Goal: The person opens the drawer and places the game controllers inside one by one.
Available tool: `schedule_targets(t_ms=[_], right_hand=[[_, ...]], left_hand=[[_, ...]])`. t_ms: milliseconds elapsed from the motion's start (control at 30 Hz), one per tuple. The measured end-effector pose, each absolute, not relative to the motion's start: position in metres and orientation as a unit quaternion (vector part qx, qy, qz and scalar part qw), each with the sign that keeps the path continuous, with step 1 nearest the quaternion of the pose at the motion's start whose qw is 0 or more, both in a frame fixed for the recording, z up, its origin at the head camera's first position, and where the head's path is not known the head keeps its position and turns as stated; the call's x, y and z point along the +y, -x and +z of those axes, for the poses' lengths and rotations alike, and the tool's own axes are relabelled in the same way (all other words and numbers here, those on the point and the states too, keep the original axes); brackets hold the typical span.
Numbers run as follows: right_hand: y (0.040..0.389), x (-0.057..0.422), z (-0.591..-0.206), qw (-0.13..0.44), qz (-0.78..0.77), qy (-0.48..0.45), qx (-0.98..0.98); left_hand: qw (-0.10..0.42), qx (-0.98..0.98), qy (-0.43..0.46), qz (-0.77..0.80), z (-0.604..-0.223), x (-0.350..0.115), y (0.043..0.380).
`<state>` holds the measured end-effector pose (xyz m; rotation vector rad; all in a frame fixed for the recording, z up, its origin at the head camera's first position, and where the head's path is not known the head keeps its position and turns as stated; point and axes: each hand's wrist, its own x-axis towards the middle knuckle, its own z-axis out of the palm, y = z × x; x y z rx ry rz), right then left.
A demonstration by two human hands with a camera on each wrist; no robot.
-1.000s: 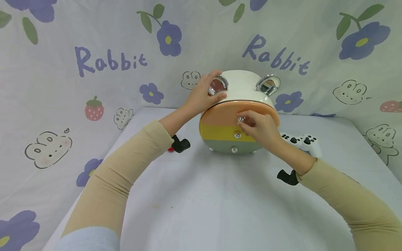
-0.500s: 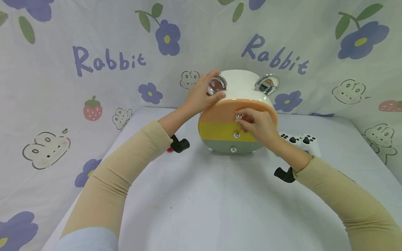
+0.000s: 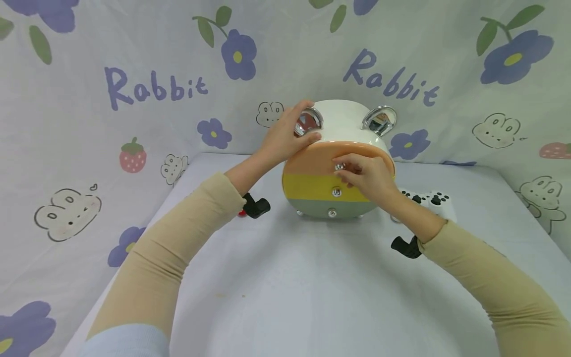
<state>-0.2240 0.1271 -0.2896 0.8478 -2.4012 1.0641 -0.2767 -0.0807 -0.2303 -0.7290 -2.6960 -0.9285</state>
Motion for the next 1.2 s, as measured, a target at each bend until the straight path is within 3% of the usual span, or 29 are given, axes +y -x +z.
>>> schedule_targets(t_ms=[333,967,1200], right_hand=[[0.227,0.131,-0.291,0.201,0.376,-0.311,-0.849],[0.229,0.133,-0.289,0.095,0.449,-0.269,-0.847],[0.229,0.143,-0.300,0.061,0.475,-0.312,-0.821]], left_hand=[[0.103,-0.913,0.246,-0.310,-0.230,-0.081,0.276],[0.102,-0.920,0.230,-0.301,-0.230,-0.080,0.280],[0.109,-0.915,0.232,-0.311,-0.231,-0.080,0.279]])
